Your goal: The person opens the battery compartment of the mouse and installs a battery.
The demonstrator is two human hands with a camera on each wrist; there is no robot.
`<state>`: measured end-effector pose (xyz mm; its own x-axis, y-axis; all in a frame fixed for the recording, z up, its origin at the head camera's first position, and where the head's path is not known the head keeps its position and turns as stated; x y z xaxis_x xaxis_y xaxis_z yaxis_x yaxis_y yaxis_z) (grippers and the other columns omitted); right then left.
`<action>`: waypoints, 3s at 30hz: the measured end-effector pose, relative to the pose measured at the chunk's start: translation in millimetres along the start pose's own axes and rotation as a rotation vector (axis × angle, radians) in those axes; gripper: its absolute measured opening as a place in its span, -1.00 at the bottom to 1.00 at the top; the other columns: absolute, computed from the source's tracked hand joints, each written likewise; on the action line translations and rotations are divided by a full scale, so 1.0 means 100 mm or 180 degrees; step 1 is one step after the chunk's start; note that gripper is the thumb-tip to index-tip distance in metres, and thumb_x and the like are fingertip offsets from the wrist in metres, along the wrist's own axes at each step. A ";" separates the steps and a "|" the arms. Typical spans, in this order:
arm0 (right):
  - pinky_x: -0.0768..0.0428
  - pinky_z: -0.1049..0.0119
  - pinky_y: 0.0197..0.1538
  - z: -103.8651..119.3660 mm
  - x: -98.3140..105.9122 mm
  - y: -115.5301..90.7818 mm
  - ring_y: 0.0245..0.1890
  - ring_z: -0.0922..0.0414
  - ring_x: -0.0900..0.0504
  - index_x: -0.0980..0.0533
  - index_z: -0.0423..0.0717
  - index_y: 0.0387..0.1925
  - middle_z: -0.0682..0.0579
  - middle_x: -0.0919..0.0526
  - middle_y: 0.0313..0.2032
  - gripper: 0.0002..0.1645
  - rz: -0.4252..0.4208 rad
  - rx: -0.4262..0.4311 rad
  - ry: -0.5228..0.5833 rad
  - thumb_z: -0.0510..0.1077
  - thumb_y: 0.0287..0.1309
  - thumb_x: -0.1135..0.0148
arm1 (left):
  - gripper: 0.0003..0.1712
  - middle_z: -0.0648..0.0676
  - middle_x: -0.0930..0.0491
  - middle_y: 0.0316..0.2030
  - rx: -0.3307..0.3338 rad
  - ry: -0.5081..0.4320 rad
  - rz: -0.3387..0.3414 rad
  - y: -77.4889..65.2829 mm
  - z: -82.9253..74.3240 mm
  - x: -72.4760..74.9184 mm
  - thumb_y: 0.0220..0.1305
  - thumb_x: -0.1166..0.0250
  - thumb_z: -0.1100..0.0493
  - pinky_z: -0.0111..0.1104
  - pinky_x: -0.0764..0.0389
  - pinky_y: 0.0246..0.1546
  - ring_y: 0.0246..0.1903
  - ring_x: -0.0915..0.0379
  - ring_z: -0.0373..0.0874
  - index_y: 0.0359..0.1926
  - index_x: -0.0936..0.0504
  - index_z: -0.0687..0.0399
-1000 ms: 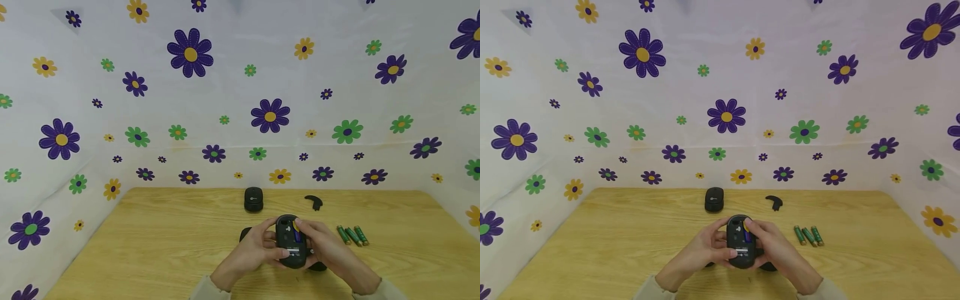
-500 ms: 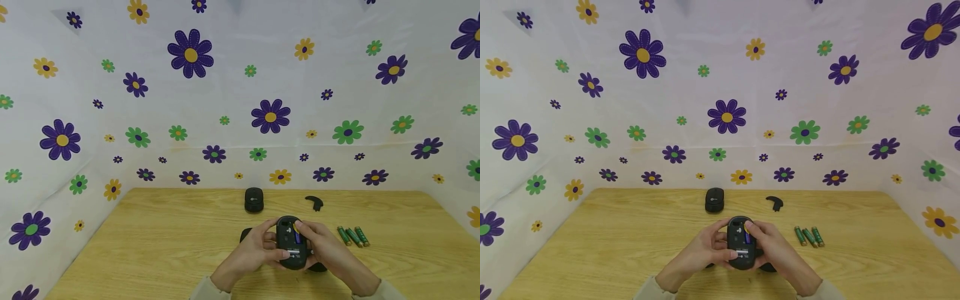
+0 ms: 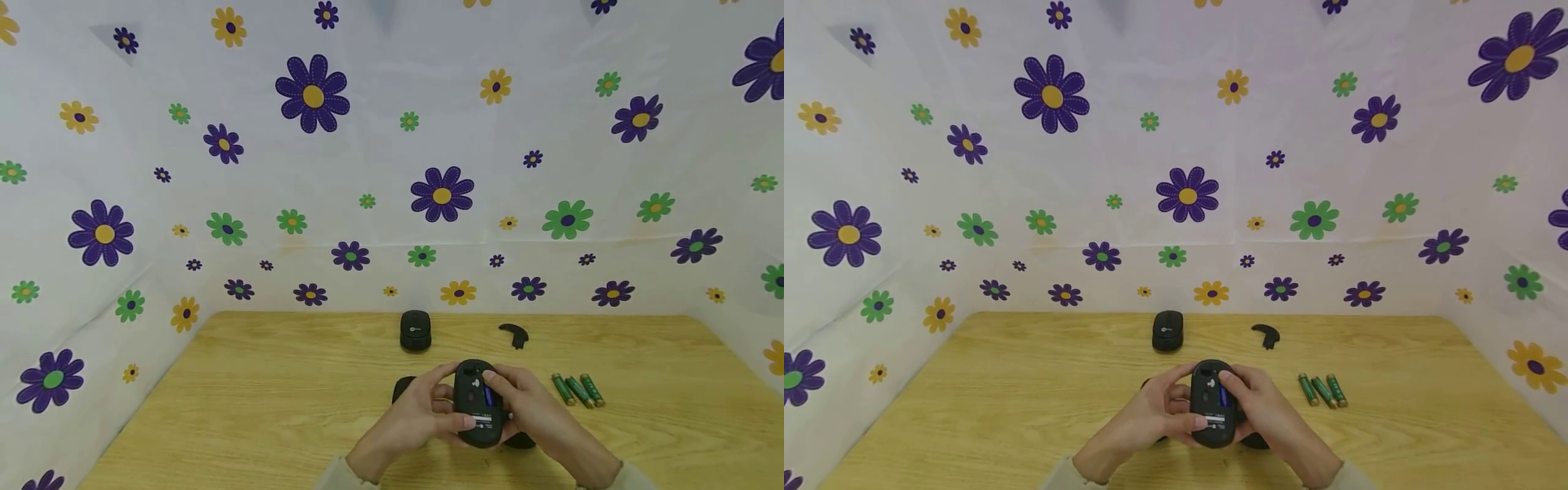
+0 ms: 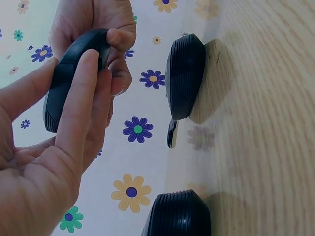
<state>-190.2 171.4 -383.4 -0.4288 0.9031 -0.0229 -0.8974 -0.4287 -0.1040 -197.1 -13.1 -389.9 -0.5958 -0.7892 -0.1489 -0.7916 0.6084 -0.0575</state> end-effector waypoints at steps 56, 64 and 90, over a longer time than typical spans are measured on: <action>-0.78 0.00 -0.16 0.20 0.46 0.09 -0.04 -0.01 -0.60 -0.01 -0.51 0.47 -0.49 -0.34 0.26 -0.26 -0.0698 0.0126 -0.0407 -0.25 0.48 -0.08 | -0.23 0.19 -0.64 -0.15 -0.0050 0.0188 -0.0670 0.48 -0.20 -0.03 0.27 -0.33 0.47 -0.08 -0.78 -0.23 -0.23 -0.68 0.02 0.47 -0.32 0.18; -0.78 0.07 -0.17 0.25 0.52 0.15 -0.05 -0.04 -0.60 -0.05 -0.50 0.47 -0.52 -0.32 0.27 -0.29 -0.0721 0.0251 -0.0581 -0.25 0.49 -0.06 | -0.26 0.17 -0.67 -0.15 -0.0064 0.0206 -0.0667 0.60 -0.23 0.00 0.30 -0.34 0.42 -0.13 -0.78 -0.23 -0.24 -0.70 -0.01 0.47 -0.32 0.18; -0.77 0.16 -0.15 0.19 0.81 0.43 -0.18 0.06 -0.57 -0.21 -0.48 0.27 -0.28 -0.52 0.03 -0.45 -0.1009 -0.0068 -0.0535 -0.19 0.47 -0.12 | -0.31 0.18 -0.57 -0.08 0.0162 0.0098 -0.0991 0.97 -0.16 0.06 0.23 -0.31 0.50 -0.20 -0.77 -0.18 -0.19 -0.64 -0.04 0.39 -0.40 0.25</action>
<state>-265.4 225.4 -370.8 -0.1421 0.9738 0.1775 -0.9870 -0.1257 -0.1004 -279.6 39.4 -380.8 -0.3303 -0.9399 -0.0863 -0.9292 0.3399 -0.1452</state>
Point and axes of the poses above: each hand's wrist, its own y-axis towards the middle knuckle, its own x-axis out of the back of the hand, z = x × y, the point moved 3 cm from there along y, towards the middle knuckle
